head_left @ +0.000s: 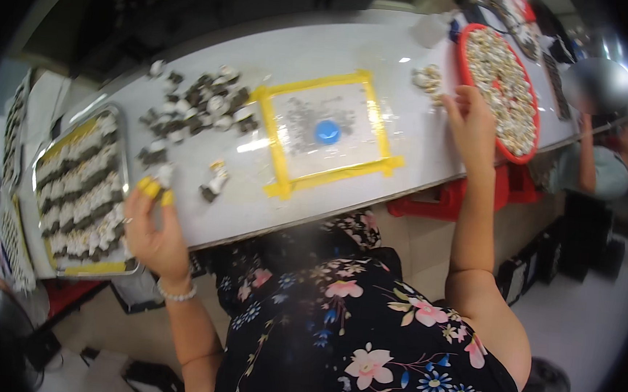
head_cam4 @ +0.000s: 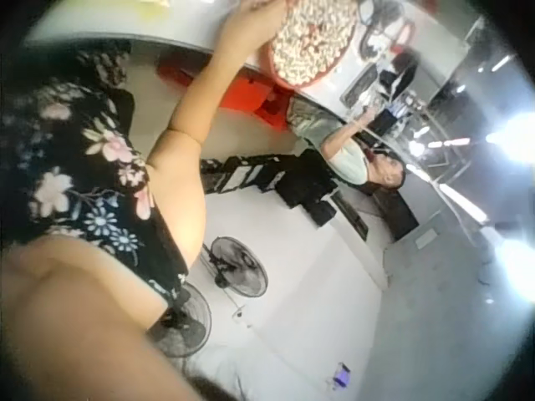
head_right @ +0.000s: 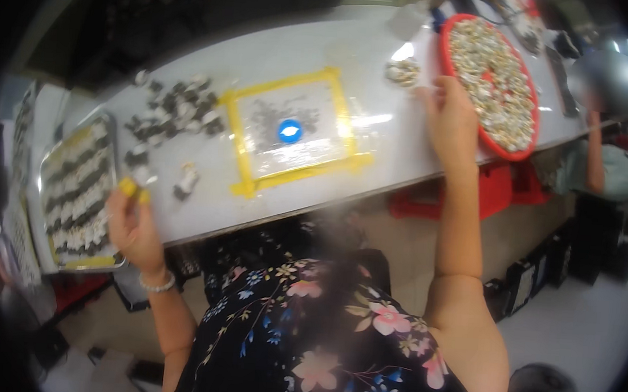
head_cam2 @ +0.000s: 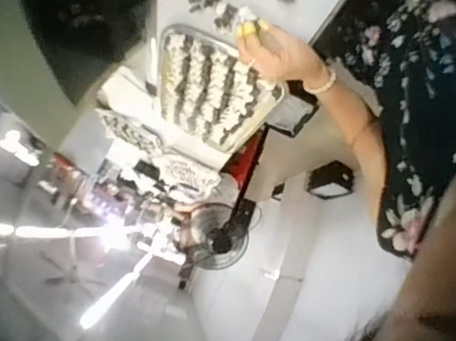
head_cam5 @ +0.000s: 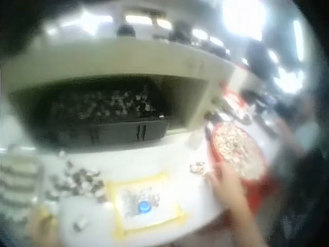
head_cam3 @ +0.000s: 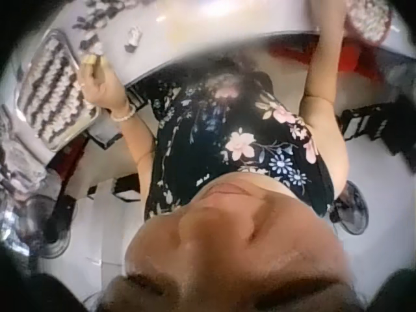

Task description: The person assembles figurines by dipping figurine heads in glue, attaching them onto figurine bodies by hand, placing the assembled figurines onto a tray, and retrieving more figurine parts from a heating chamber.

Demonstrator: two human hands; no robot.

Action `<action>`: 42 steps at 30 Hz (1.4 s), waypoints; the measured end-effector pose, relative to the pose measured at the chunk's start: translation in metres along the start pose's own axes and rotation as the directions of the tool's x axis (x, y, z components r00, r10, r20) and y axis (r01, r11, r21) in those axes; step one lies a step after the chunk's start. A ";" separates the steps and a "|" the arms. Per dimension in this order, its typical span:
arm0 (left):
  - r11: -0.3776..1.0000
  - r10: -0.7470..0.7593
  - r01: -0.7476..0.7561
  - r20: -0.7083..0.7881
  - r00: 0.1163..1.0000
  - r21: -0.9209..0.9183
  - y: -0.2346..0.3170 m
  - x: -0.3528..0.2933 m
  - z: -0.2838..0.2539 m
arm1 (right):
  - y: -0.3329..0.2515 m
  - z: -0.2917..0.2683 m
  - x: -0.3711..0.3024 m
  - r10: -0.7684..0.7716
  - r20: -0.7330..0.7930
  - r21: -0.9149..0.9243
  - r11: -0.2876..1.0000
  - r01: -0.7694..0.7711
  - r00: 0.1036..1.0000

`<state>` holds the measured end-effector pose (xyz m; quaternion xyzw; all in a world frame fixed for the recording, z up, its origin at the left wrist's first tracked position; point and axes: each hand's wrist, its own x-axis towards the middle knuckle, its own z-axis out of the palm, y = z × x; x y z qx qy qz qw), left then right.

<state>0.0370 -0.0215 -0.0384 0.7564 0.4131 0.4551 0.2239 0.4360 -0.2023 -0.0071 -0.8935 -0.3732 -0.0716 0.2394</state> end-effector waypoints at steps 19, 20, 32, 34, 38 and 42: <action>0.993 -0.116 0.118 0.210 0.971 0.004 0.035 0.006 0.021 | -0.070 0.022 -0.032 -0.618 0.079 0.232 0.774 0.589 0.782; 0.996 -0.087 0.081 0.239 0.967 0.033 0.034 0.009 0.024 | -0.070 0.022 -0.033 -0.624 0.082 0.252 0.767 0.590 0.777; 0.993 -0.117 0.120 0.379 0.918 0.014 0.041 0.007 0.008 | -0.064 0.024 -0.043 -0.529 0.085 0.323 0.816 0.479 0.845; 0.994 -0.100 0.113 0.376 0.921 -0.012 0.038 0.007 0.005 | -0.063 0.021 -0.043 -0.541 0.088 0.328 0.808 0.489 0.836; 0.969 -0.053 0.019 0.135 0.989 0.244 0.016 0.025 0.001 | -0.063 0.019 -0.047 -0.440 0.140 0.367 0.855 0.367 0.887; 0.880 0.018 -0.107 0.192 0.981 0.463 0.009 0.044 0.010 | -0.068 0.015 -0.049 -0.386 0.173 0.351 0.884 0.309 0.906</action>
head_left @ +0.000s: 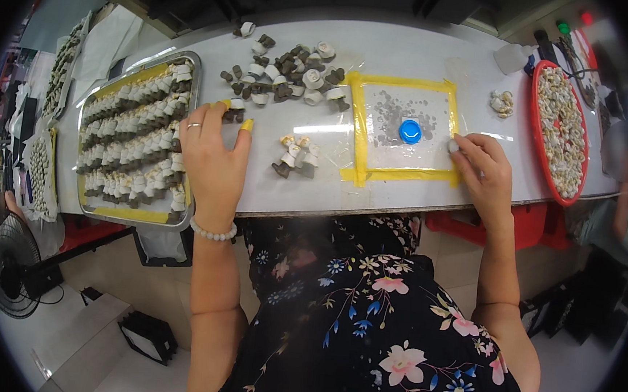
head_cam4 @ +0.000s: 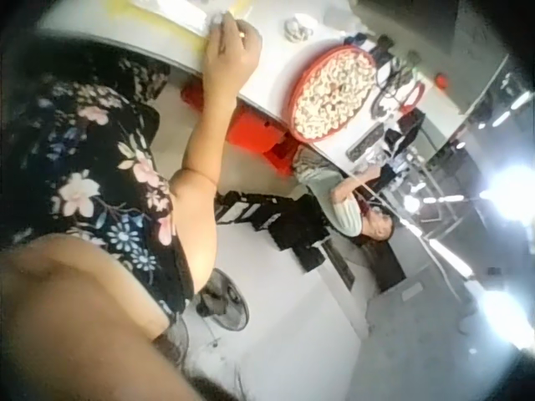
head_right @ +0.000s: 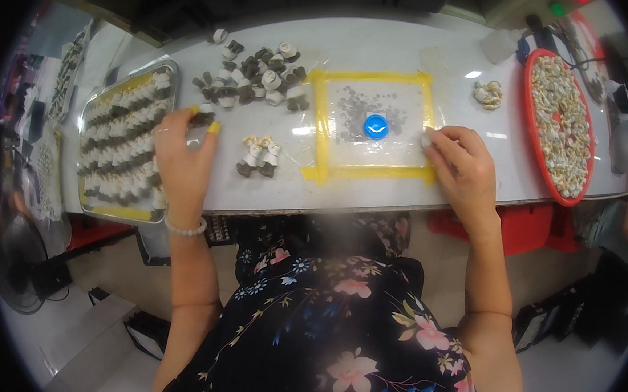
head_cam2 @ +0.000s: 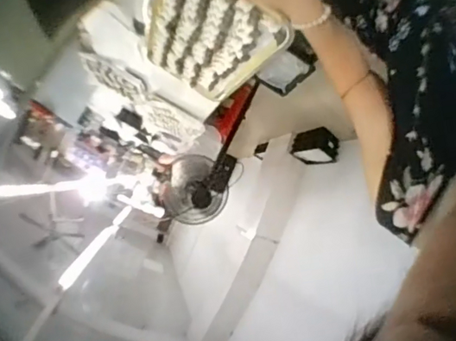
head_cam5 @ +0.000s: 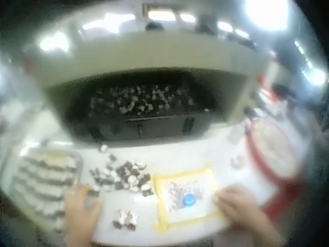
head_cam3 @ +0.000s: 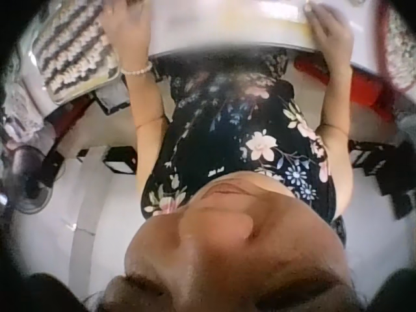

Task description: The person assembles figurines by dipping figurine heads in glue, attaching them onto figurine bodies by hand, placing the assembled figurines onto a tray, and retrieving more figurine parts from a heating chamber.

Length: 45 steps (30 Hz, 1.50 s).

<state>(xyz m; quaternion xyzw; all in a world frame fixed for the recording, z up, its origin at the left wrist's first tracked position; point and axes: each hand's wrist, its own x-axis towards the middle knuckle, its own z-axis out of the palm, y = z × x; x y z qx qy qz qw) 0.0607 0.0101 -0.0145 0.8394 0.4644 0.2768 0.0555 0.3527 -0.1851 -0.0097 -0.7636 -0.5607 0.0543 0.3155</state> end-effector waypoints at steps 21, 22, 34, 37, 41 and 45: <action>-0.189 -0.057 0.362 0.378 0.924 -0.913 0.049 -0.039 0.006 | -0.029 0.013 0.053 -0.416 0.261 -0.105 0.885 0.454 0.871; -0.286 -0.012 0.425 0.446 0.895 -0.859 0.059 -0.043 0.007 | -0.029 0.014 0.053 -0.415 0.261 -0.107 0.885 0.453 0.872; -0.343 0.062 0.618 0.640 0.766 -0.707 0.104 -0.057 0.037 | -0.027 0.018 0.034 -0.132 0.118 0.321 0.943 0.088 0.984; -0.319 0.038 0.609 0.633 0.774 -0.726 0.105 -0.057 0.044 | -0.030 0.018 0.030 -0.051 0.116 0.496 0.868 -0.014 0.992; -0.333 0.020 0.558 0.586 0.810 -0.760 0.105 -0.059 0.048 | -0.035 0.015 0.026 -0.044 0.206 0.596 0.798 -0.090 0.977; -0.341 0.003 0.560 0.595 0.804 -0.755 0.104 -0.060 0.048 | -0.044 0.011 0.024 -0.074 0.247 0.617 0.781 -0.098 0.966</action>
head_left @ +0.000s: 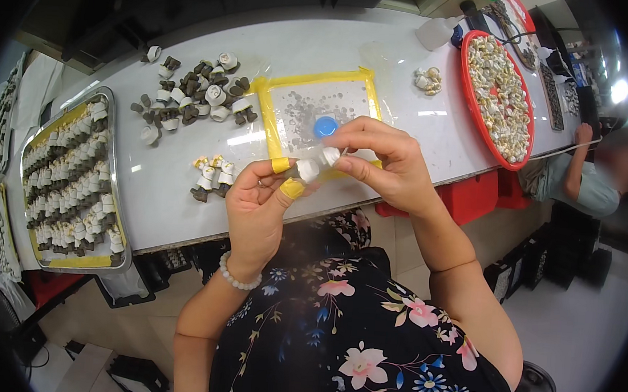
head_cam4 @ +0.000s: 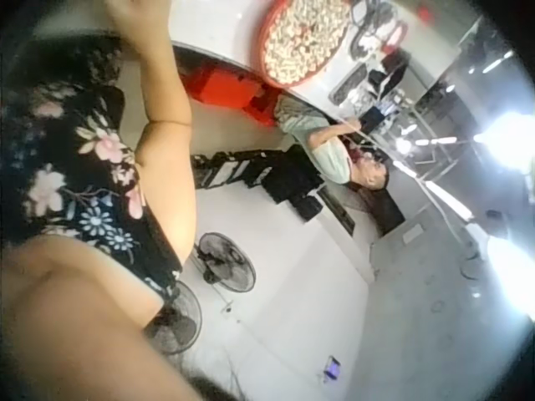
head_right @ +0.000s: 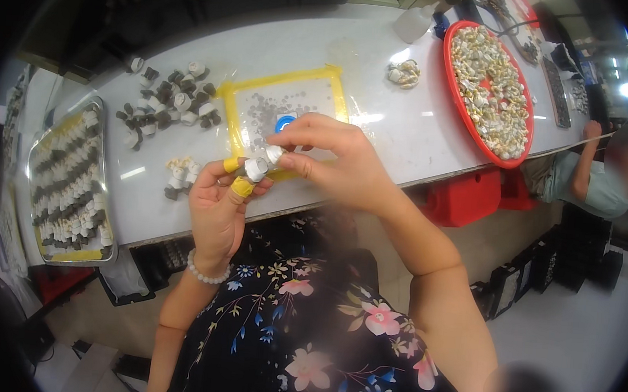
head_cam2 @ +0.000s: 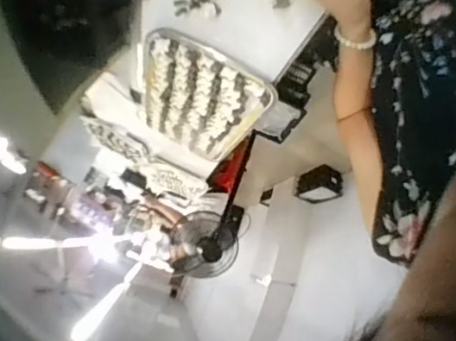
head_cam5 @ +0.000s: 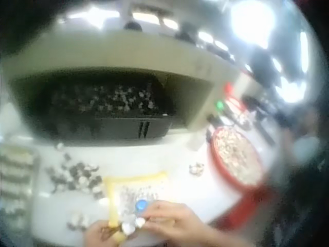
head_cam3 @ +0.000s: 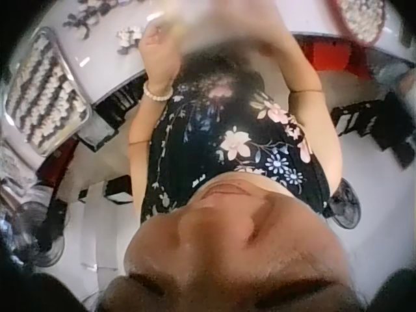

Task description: The person assembles figurines by dipping figurine heads in glue, attaching them onto figurine bodies by hand, placing the assembled figurines onto a tray, and retrieving more figurine parts from a heating chamber.

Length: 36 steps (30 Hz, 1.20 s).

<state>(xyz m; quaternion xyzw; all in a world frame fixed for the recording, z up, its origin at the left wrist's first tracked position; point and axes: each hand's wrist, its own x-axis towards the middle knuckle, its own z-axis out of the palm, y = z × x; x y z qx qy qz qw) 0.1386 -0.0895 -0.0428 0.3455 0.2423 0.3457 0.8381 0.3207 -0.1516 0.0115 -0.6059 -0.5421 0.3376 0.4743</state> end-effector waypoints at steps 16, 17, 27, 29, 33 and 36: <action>0.998 0.034 -0.037 0.044 0.998 0.052 -0.001 -0.003 0.001 | 0.007 0.003 -0.008 -0.098 0.017 -0.049 0.994 0.099 0.995; 0.997 -0.003 -0.001 0.052 0.999 0.078 0.002 -0.004 0.002 | 0.009 0.001 -0.009 -0.076 0.075 0.003 0.997 0.076 0.994; 0.396 0.688 -0.297 -0.067 0.722 0.869 0.080 -0.023 -0.082 | 0.054 -0.108 -0.011 -0.048 -0.525 -0.621 0.704 -0.345 0.850; 0.088 0.647 -0.050 -0.019 0.762 0.995 0.086 -0.027 -0.091 | 0.060 -0.111 -0.009 0.011 -0.542 -0.619 0.671 -0.409 0.840; -0.077 0.598 -0.144 0.161 0.785 0.987 0.076 -0.021 -0.079 | 0.065 -0.116 -0.012 0.052 -0.465 -0.611 0.703 -0.363 0.884; -0.087 0.567 -0.218 0.228 0.791 0.972 0.075 -0.020 -0.072 | 0.055 -0.108 -0.015 0.148 -0.422 -0.531 0.760 -0.375 0.895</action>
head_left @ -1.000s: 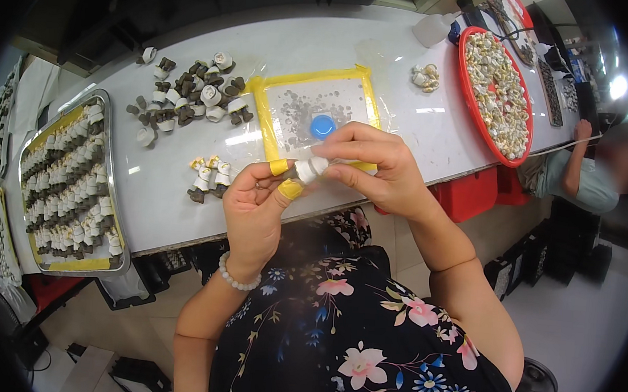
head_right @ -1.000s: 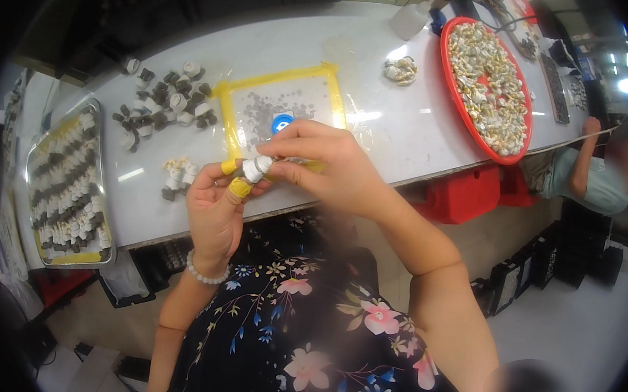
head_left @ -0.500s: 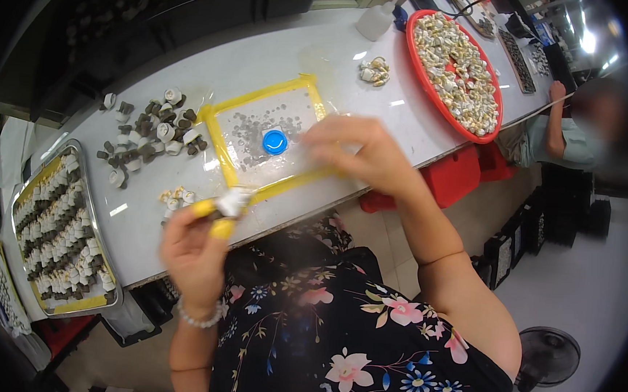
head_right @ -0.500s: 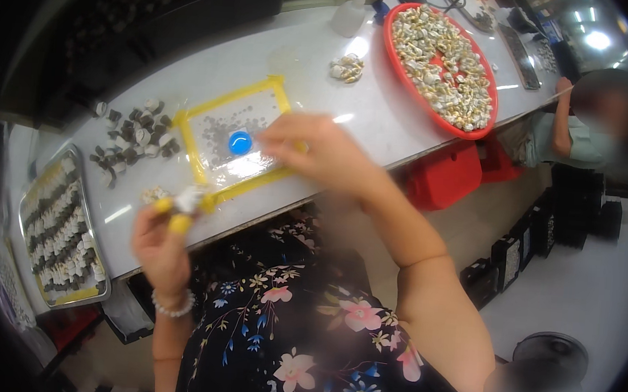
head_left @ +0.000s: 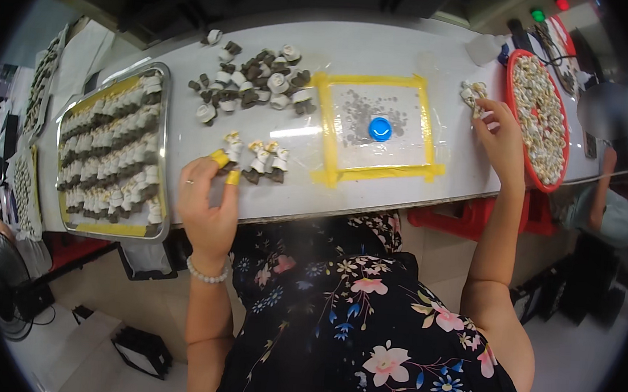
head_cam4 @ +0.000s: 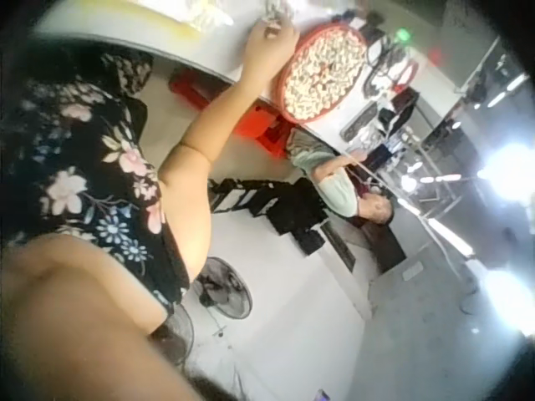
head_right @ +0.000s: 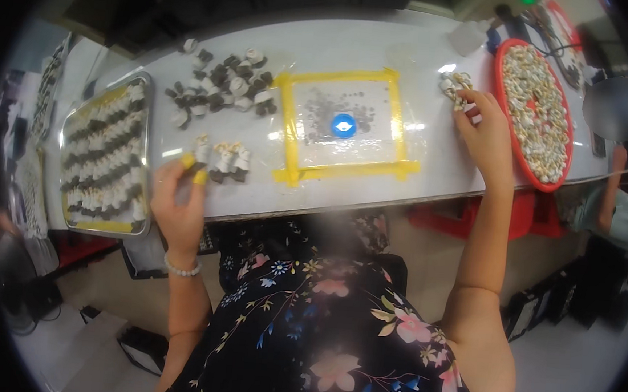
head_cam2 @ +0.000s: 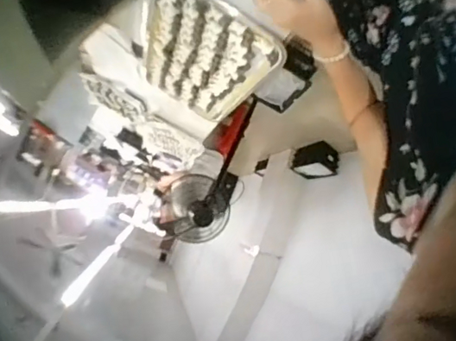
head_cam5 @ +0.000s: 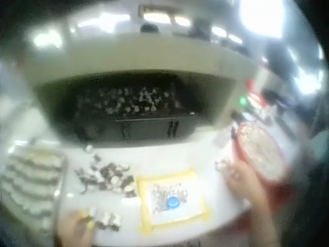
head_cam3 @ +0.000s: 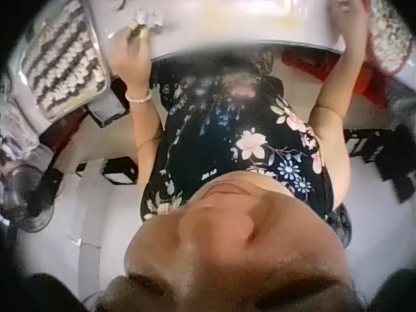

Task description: The person assembles figurines by dipping figurine heads in glue, attaching them onto figurine bodies by hand, placing the assembled figurines onto a tray, and retrieving more figurine parts from a heating chamber.

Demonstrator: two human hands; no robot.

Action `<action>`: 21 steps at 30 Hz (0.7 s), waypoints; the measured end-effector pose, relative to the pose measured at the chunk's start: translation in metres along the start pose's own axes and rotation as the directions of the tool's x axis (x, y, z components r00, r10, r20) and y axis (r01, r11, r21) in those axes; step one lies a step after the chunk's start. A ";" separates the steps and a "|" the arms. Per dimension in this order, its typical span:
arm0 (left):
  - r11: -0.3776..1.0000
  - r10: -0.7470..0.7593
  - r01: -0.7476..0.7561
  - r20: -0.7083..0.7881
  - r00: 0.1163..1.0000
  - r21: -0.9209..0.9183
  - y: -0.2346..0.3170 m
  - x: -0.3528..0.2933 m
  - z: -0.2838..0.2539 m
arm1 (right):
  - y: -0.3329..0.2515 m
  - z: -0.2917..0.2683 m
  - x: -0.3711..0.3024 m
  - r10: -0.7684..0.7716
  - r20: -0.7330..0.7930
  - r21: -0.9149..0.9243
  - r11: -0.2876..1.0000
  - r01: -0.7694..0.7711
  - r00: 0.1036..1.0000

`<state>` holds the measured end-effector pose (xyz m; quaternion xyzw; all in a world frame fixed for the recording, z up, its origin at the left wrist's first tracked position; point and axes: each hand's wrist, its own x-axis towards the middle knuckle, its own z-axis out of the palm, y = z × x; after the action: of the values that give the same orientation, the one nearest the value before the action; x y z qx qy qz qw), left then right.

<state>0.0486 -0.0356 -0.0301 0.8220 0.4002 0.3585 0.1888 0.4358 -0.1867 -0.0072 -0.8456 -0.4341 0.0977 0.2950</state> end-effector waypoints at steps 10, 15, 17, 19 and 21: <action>0.998 -0.034 0.031 -0.060 0.998 -0.053 -0.002 0.013 -0.011 | -0.025 0.012 -0.021 -0.324 0.115 0.069 0.946 0.317 0.939; 0.978 -0.111 0.113 -0.022 0.994 0.177 -0.008 0.055 0.003 | -0.035 0.014 -0.025 -0.224 0.079 0.105 0.971 0.215 0.971; 0.970 -0.102 0.097 0.013 0.995 0.221 -0.024 0.057 0.005 | -0.036 0.016 -0.026 -0.247 0.088 0.085 0.967 0.239 0.965; 0.955 -0.199 0.174 0.084 0.976 0.238 -0.025 0.058 0.001 | -0.038 0.017 -0.025 -0.298 0.110 0.095 0.953 0.289 0.948; 0.962 -0.213 0.188 0.113 0.970 0.199 -0.018 0.057 -0.002 | -0.029 0.020 -0.022 -0.351 0.070 0.025 0.936 0.350 0.934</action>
<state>0.0619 0.0210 -0.0145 0.8134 0.4999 0.2425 0.1724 0.3942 -0.1826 -0.0082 -0.7487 -0.5877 0.0769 0.2968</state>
